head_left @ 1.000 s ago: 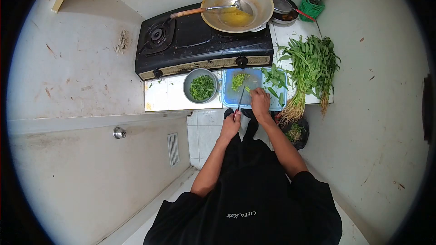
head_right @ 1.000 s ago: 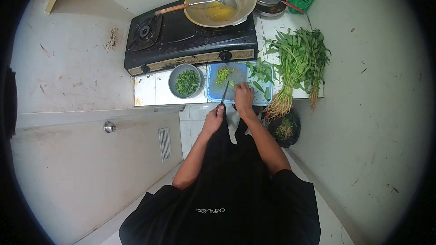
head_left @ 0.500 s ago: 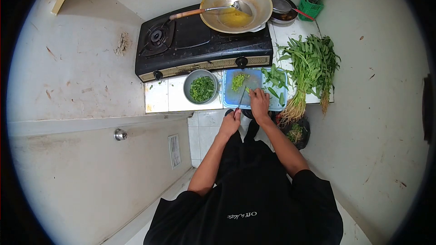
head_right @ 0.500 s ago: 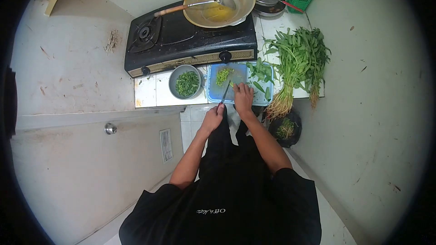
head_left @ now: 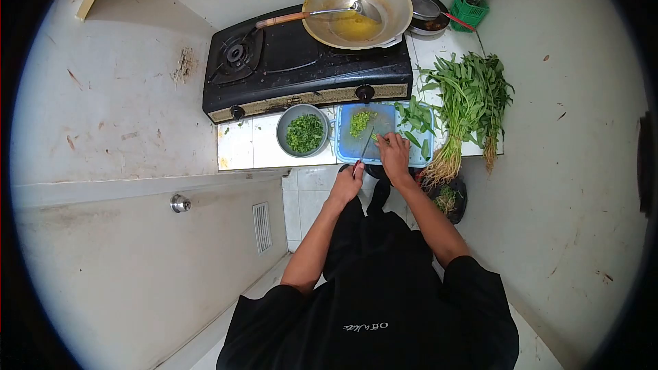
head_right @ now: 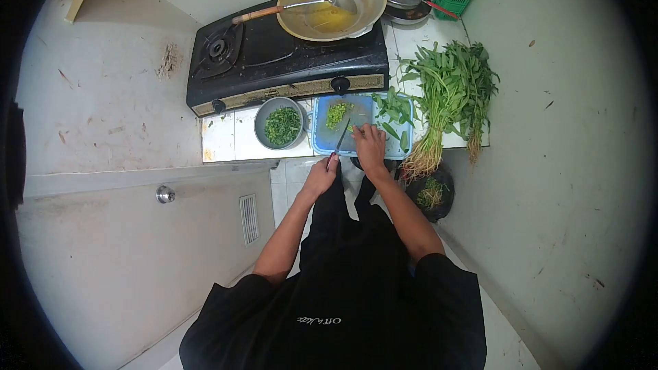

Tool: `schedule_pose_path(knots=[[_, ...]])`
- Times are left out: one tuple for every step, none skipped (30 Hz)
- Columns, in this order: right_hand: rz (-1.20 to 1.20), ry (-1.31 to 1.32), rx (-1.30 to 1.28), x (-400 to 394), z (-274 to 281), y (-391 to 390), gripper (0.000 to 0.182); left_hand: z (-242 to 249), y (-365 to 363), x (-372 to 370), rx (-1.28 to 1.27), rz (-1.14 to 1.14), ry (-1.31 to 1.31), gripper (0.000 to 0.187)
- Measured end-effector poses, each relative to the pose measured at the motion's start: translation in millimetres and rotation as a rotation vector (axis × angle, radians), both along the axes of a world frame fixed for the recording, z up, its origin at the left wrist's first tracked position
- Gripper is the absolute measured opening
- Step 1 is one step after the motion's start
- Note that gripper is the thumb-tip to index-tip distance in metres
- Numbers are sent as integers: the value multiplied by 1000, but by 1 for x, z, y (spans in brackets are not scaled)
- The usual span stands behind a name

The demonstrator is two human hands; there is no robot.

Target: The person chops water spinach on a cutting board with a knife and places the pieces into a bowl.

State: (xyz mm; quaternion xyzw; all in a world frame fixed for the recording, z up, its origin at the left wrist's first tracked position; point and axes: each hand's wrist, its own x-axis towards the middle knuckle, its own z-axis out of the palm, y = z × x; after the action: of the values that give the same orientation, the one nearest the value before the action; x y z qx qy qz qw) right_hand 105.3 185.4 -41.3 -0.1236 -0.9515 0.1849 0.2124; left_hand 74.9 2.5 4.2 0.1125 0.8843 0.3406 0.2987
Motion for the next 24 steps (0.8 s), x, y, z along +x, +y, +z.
schedule_pose_path(knots=[[-14,46,-45,0,0,-1,30,-1,0,1,-6,-10,-7,61],[-14,45,-45,-1,0,-1,30,-2,-1,2,-13,-19,-15,61],[-17,60,-82,-1,-1,-2,29,-1,-1,2,-14,-18,-17,61],[-21,76,-118,-2,-1,-3,27,-1,-1,2,-25,-8,7,60],[-20,75,-119,-3,-2,-3,27,-1,-1,1,-34,1,30,59],[-24,94,-147,-4,-2,-3,27,0,-2,-1,-34,2,28,59],[-28,112,-174,-4,-1,-3,26,1,-2,-3,-25,-2,27,58],[-27,109,-171,-5,0,-2,26,2,-2,-5,-15,-4,27,58],[-34,86,-184,-7,0,-1,25,6,0,-6,-14,-2,25,58],[-41,63,-197,-10,0,-1,23,10,2,-6,7,16,34,56],[-38,62,-197,-12,-1,0,23,14,4,-6,28,33,44,55],[-29,59,-199,-15,0,0,24,12,6,-6,29,36,43,55],[-21,56,-202,-16,1,1,24,10,8,-4,19,34,76,55],[-19,56,-201,-16,2,0,24,9,10,-3,9,31,108,54],[-15,58,-190,-15,2,0,24,7,12,-2,10,34,109,54],[-11,62,-178,-15,2,0,24,5,13,0,-12,43,113,54],[-9,63,-176,-16,2,0,24,4,13,2,-35,51,118,54],[-7,103,-177,-15,1,0,24,2,13,3,-34,54,118,54],[-6,141,-178,-14,0,-1,23,0,13,5,-24,59,115,54],[-4,139,-179,-13,0,0,23,-2,12,7,-14,65,113,54],[0,111,-198,-13,-1,1,22,-4,11,7,-15,67,112,54],[4,84,-217,-14,-1,2,22,-5,11,6,-12,68,127,54],[4,84,-216,-15,-1,3,22,-7,10,6,-10,68,141,54],[17,87,-179,-14,-1,3,21,-4,10,5,-10,67,141,54]])
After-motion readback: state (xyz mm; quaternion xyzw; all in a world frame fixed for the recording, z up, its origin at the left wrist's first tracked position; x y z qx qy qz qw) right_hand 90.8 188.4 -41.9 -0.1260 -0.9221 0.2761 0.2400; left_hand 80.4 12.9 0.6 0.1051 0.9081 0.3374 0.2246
